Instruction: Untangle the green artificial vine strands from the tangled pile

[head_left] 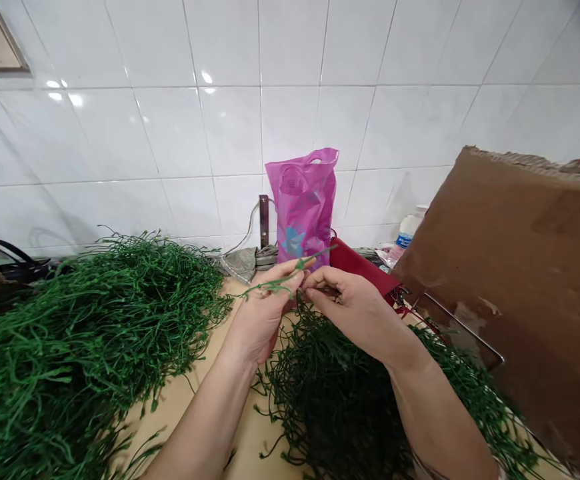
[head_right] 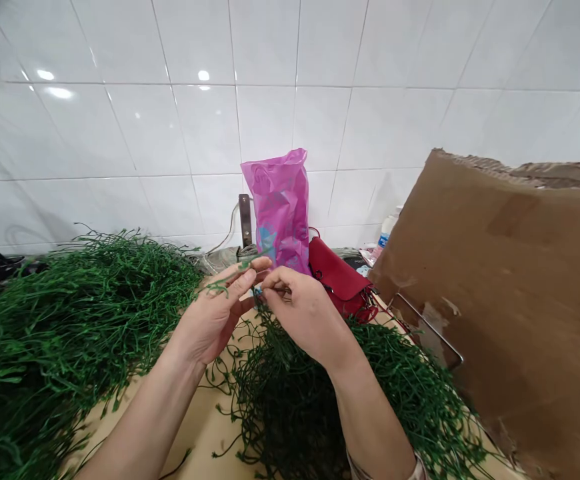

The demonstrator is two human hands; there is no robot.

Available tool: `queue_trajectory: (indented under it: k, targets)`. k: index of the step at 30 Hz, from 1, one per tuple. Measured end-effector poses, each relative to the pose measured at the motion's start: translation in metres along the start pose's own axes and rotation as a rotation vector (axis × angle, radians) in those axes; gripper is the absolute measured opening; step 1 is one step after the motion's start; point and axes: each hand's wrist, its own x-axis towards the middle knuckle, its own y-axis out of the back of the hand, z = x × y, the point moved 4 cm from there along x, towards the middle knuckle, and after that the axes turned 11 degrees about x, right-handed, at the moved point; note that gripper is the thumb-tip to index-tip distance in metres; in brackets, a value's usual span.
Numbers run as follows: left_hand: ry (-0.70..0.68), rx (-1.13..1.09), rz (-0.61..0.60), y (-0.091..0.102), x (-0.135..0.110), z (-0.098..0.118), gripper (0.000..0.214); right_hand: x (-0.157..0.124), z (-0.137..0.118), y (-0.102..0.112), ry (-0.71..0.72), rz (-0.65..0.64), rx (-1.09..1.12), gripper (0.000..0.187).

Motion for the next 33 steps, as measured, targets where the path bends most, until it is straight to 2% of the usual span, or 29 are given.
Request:
queue_trajectory:
  k: [4, 8, 15, 20, 25, 29, 33]
  targets:
    - [0.043, 0.052, -0.042, 0.003, 0.003, -0.004, 0.049, 0.003, 0.01, 0.012, -0.111, 0.061, 0.237, 0.018]
    - [0.009, 0.208, -0.1, 0.005, 0.008, -0.011, 0.031, 0.005, 0.018, 0.016, -0.228, 0.088, 0.439, 0.033]
    - [-0.106, 0.427, -0.003, 0.007, 0.009, -0.011, 0.018, 0.006, 0.022, 0.021, -0.248, 0.138, 0.342, 0.043]
    - [-0.19, 0.503, -0.033, 0.007, 0.009, -0.008, 0.015, 0.008, 0.024, 0.021, -0.153, 0.09, 0.234, 0.03]
    - [-0.238, 0.572, -0.035, 0.011, 0.01, -0.001, 0.011, 0.009, 0.024, 0.021, -0.138, 0.093, 0.246, 0.028]
    - [-0.226, 0.593, -0.037, 0.011, 0.009, 0.002, 0.01, 0.01, 0.026, 0.018, -0.139, 0.086, 0.319, 0.027]
    - [-0.206, 0.587, -0.046, 0.011, 0.008, 0.003, 0.021, 0.009, 0.028, 0.015, -0.133, 0.07, 0.378, 0.023]
